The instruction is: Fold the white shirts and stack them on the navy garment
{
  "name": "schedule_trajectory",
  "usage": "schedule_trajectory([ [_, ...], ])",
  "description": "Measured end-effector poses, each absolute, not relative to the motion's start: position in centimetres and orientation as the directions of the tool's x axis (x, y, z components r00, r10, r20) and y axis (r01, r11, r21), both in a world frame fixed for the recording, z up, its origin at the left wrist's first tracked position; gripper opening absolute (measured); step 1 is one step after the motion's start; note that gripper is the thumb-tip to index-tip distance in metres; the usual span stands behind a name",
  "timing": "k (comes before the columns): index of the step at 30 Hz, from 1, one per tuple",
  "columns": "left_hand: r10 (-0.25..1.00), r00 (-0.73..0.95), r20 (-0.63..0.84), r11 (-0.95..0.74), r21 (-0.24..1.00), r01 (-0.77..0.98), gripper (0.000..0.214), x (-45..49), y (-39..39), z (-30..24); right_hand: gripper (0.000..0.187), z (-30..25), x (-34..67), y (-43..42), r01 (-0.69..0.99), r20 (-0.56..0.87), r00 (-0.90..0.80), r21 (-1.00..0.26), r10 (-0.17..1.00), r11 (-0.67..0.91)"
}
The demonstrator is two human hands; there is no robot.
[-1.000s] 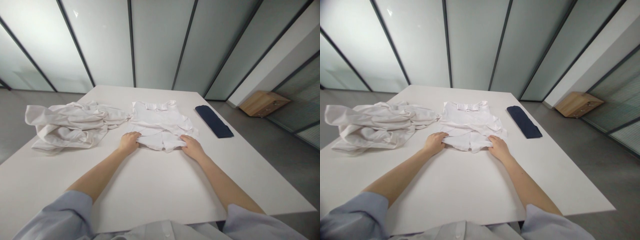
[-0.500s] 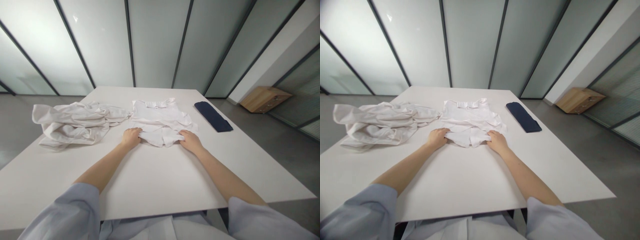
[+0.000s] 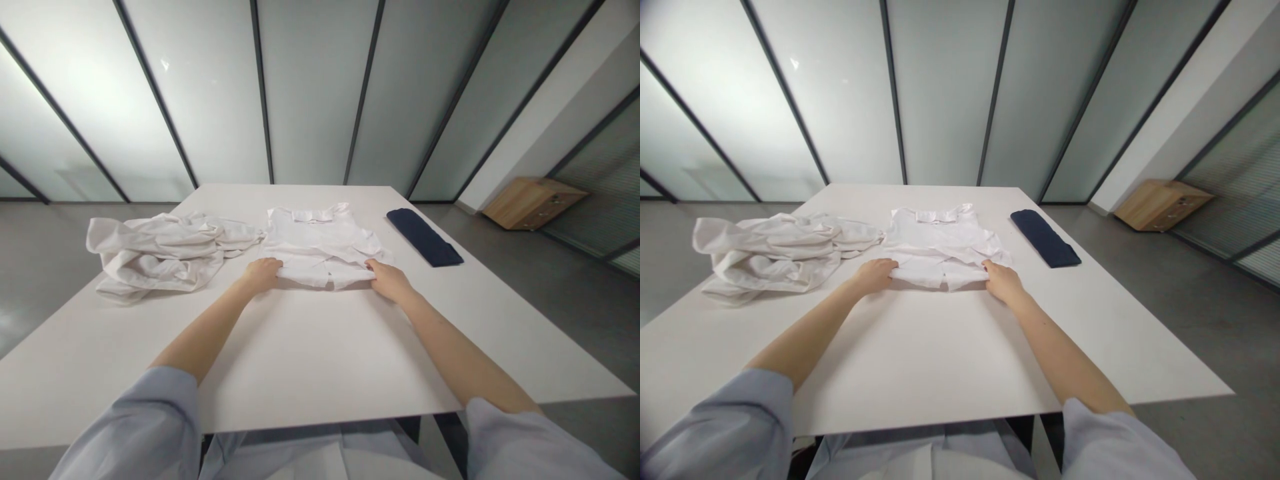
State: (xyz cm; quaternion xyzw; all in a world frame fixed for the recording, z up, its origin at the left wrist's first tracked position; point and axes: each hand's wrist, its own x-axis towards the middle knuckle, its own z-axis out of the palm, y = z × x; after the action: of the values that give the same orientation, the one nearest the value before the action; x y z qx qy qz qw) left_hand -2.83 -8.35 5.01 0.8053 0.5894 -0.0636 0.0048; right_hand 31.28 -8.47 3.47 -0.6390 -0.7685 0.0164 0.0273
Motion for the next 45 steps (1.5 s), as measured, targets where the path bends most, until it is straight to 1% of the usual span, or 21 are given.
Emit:
schedule_trajectory([
  [2,0.927,0.324,-0.188,-0.342,-0.074,0.937,0.046,-3.0,-8.3,6.4,0.050,4.5,31.9,-8.4,0.986,-0.017,-0.162,-0.036,0.987,0.161],
  [4,0.890,0.381,-0.251,-0.406,-0.055,0.912,0.049,-3.3,-8.4,8.2,0.041,5.7,32.7,-8.4,0.989,-0.033,-0.150,0.001,0.988,0.150],
  [6,0.852,0.439,-0.284,-0.458,-0.001,0.889,0.049,-3.7,-8.8,10.0,0.033,7.1,33.7,-8.8,0.986,-0.030,-0.162,0.018,0.986,0.163],
  [7,0.838,0.462,-0.292,-0.473,0.034,0.880,0.047,-3.9,-9.1,10.9,0.030,7.8,34.3,-9.1,0.984,-0.026,-0.178,0.006,0.984,0.178],
  [9,0.815,0.496,-0.299,-0.491,0.098,0.866,0.045,-4.2,-9.8,12.6,0.027,9.1,35.5,-10.1,0.972,-0.020,-0.225,-0.072,0.974,0.223],
  [13,0.741,0.599,-0.304,-0.555,0.225,0.801,0.048,-5.1,-11.9,15.7,0.023,11.7,37.7,-12.7,0.895,-0.045,-0.336,-0.326,0.941,0.305],
  [17,0.622,0.729,-0.285,-0.607,0.413,0.679,0.045,-6.3,-13.5,18.1,0.022,14.5,38.9,-14.5,0.827,-0.076,-0.381,-0.474,0.922,0.302],
  [18,0.629,0.731,-0.265,-0.599,0.435,0.673,0.045,-6.6,-13.4,18.5,0.023,15.2,39.0,-14.5,0.813,-0.061,-0.374,-0.502,0.925,0.296],
  [20,0.708,0.669,-0.225,-0.550,0.418,0.723,0.046,-7.0,-12.6,19.0,0.027,16.3,38.8,-13.6,0.782,-0.004,-0.353,-0.551,0.936,0.292],
  [23,0.846,0.495,-0.199,-0.428,0.302,0.852,0.043,-7.0,-9.5,18.6,0.030,17.0,38.0,-9.9,0.763,0.066,-0.315,-0.575,0.947,0.294],
  [25,0.898,0.397,-0.189,-0.351,0.233,0.907,0.040,-6.7,-6.7,17.7,0.028,16.6,37.1,-6.4,0.797,0.071,-0.299,-0.530,0.952,0.290],
  [27,0.935,0.314,-0.163,-0.282,0.193,0.940,0.039,-6.3,-4.0,16.4,0.026,15.5,35.8,-2.7,0.838,0.098,-0.275,-0.464,0.957,0.288],
  [29,0.971,0.211,-0.116,-0.191,0.163,0.968,0.039,-5.7,-2.0,14.8,0.027,13.8,34.3,0.3,0.883,0.125,-0.190,-0.413,0.974,0.225],
  [31,0.998,0.060,0.016,-0.061,0.126,0.990,0.042,-4.9,-0.9,13.1,0.033,11.9,32.6,2.2,0.927,0.187,-0.058,-0.354,0.981,0.122],
  [33,0.976,-0.066,0.207,0.047,0.096,0.994,0.048,-3.7,-0.9,11.2,0.042,9.9,30.9,2.7,0.961,0.288,0.064,-0.275,0.956,0.019],
  [35,0.945,-0.051,0.325,0.033,0.059,0.998,0.050,-2.5,-1.7,9.4,0.047,8.1,29.4,2.3,0.982,0.339,0.065,-0.188,0.939,0.000],
  [36,0.941,-0.007,0.338,-0.006,0.039,0.999,0.048,-1.8,-2.2,8.4,0.047,7.3,28.9,1.8,0.989,0.347,0.034,-0.149,0.937,0.019],
  [38,0.953,0.082,0.291,-0.089,0.011,0.996,0.042,-0.7,-3.2,6.7,0.044,6.1,28.0,0.7,0.993,0.333,-0.052,-0.084,0.941,0.085],
  [40,0.975,0.127,0.184,-0.131,0.010,0.991,0.042,0.0,-3.9,5.0,0.040,5.1,27.5,-0.5,0.989,0.294,-0.124,-0.041,0.948,0.142],
  [43,0.991,0.128,0.038,-0.129,0.024,0.991,0.056,0.3,-4.5,2.9,0.040,4.1,27.3,-1.9,0.984,0.172,-0.171,-0.014,0.970,0.176],
  [45,0.992,0.125,0.010,-0.125,0.013,0.992,0.065,0.2,-4.5,2.0,0.048,3.4,27.5,-2.5,0.984,0.060,-0.177,-0.019,0.982,0.178],
])
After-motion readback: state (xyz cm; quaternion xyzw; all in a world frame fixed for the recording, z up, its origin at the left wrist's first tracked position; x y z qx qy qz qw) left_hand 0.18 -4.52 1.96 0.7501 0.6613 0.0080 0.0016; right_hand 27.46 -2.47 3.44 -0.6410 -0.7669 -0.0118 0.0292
